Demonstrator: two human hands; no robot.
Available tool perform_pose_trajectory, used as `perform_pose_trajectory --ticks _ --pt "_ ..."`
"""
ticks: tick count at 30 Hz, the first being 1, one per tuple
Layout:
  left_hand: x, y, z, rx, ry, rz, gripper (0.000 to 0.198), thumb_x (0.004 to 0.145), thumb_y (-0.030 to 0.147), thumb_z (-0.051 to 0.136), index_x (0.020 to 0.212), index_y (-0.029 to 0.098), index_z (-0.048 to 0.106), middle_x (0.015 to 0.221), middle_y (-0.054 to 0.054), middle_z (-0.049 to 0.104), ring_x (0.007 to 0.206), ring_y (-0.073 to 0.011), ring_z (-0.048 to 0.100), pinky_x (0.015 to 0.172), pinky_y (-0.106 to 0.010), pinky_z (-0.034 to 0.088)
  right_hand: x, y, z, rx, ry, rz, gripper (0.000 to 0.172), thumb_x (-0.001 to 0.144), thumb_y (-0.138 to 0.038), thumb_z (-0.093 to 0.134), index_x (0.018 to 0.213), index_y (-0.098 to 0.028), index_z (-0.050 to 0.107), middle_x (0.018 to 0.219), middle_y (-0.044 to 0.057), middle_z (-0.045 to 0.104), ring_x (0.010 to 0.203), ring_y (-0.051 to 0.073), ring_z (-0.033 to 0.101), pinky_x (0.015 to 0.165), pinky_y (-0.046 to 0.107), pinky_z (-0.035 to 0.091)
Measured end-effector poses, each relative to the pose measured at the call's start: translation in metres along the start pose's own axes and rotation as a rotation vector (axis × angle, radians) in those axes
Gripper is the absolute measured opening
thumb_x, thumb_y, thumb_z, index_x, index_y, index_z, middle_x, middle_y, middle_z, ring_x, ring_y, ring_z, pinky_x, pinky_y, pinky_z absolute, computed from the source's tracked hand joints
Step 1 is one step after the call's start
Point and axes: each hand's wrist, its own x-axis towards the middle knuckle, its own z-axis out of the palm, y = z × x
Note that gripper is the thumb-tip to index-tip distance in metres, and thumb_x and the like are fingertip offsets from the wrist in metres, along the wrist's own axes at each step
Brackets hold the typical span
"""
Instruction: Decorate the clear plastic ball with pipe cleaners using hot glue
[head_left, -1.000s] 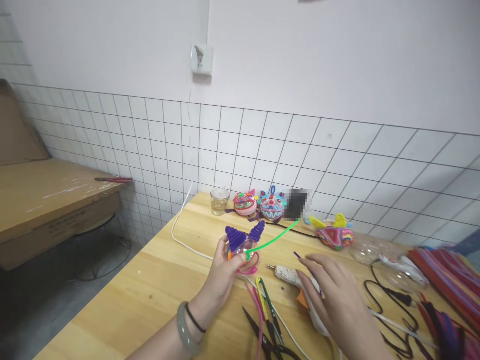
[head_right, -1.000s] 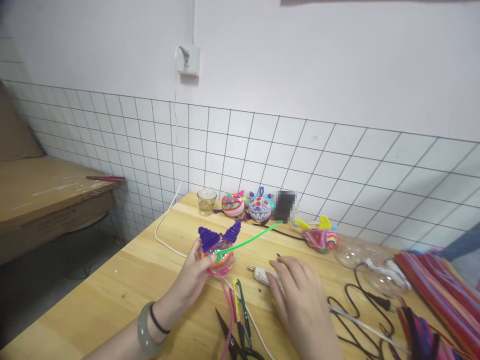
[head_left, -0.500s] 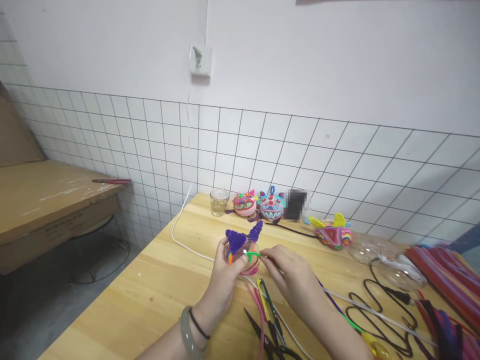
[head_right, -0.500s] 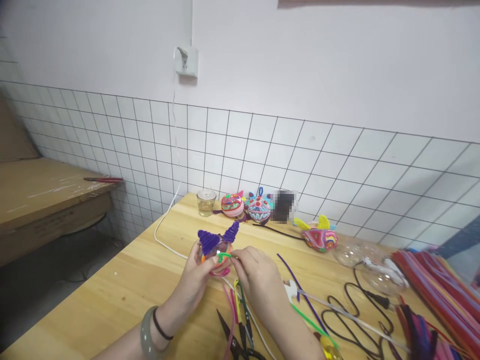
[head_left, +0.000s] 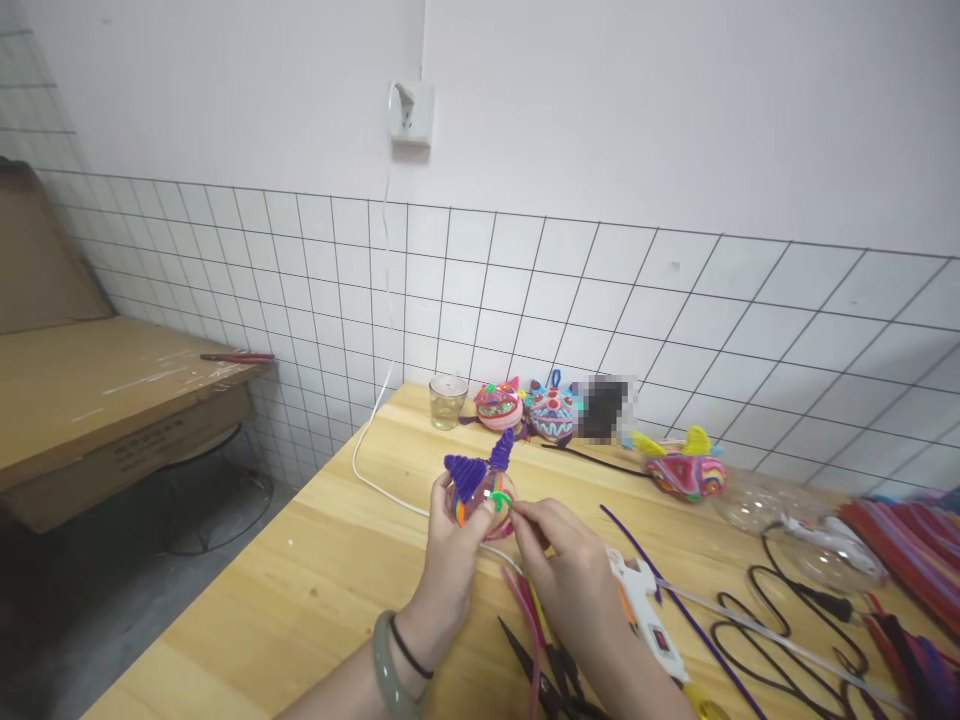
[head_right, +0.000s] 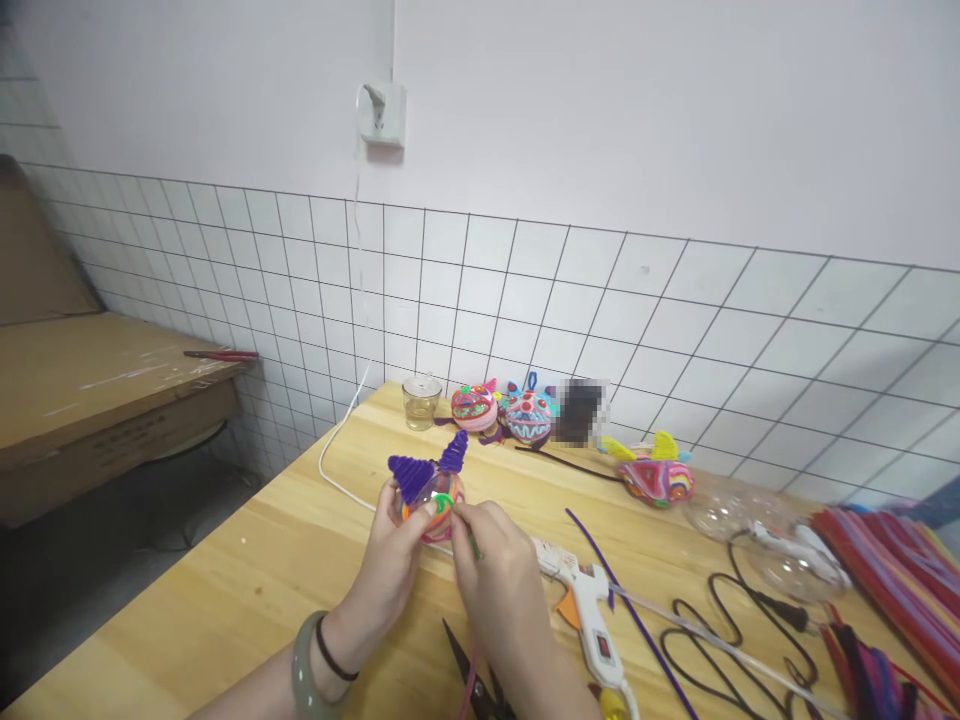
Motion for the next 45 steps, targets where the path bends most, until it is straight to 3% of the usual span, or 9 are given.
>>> perform_pose_trajectory --ticks 14,29,39,45 --pt "0.001 0.003 0.002 -0.023 0.055 -0.018 0.046 0.073 0.026 0.074 0.110 0.025 0.047 0.103 -0.002 0.066 0.089 -0.0165 0.066 0.080 -0.031 0.051 -0.003 -0.007 0.016 0.214 0.016 0.180 0.020 0.090 -0.020 0.052 0.095 -0.017 0.071 0.079 0.007 0.071 0.069 0.018 0.068 0.062 0.027 0.054" --pt "0.000 -0.001 0.003 -0.001 0.067 0.034 0.037 0.073 0.028 0.073 0.103 0.023 0.053 0.102 -0.003 0.066 0.093 -0.0181 0.063 0.085 -0.034 0.048 -0.003 -0.006 0.022 0.280 0.107 0.246 0.015 0.085 -0.022 0.057 0.085 -0.020 0.072 0.073 0.005 0.072 0.061 0.017 0.066 0.057 0.028 0.055" --pt "-0.005 0.000 0.008 -0.119 -0.028 -0.060 0.041 0.075 0.029 0.073 0.106 0.026 0.046 0.106 -0.003 0.066 0.105 -0.0187 0.062 0.098 -0.038 0.042 0.000 -0.005 0.020 0.304 0.127 0.325 0.011 0.084 -0.026 0.062 0.081 -0.020 0.070 0.073 0.004 0.073 0.066 0.020 0.069 0.063 0.030 0.055" --pt "-0.006 0.005 0.010 -0.224 -0.118 -0.107 0.038 0.081 0.047 0.062 0.110 0.023 0.054 0.116 -0.009 0.065 0.111 -0.0235 0.059 0.095 -0.040 0.044 0.001 0.004 0.014 0.270 0.142 0.359 0.014 0.084 -0.030 0.061 0.080 -0.020 0.070 0.074 0.005 0.073 0.066 0.021 0.068 0.063 0.031 0.055"
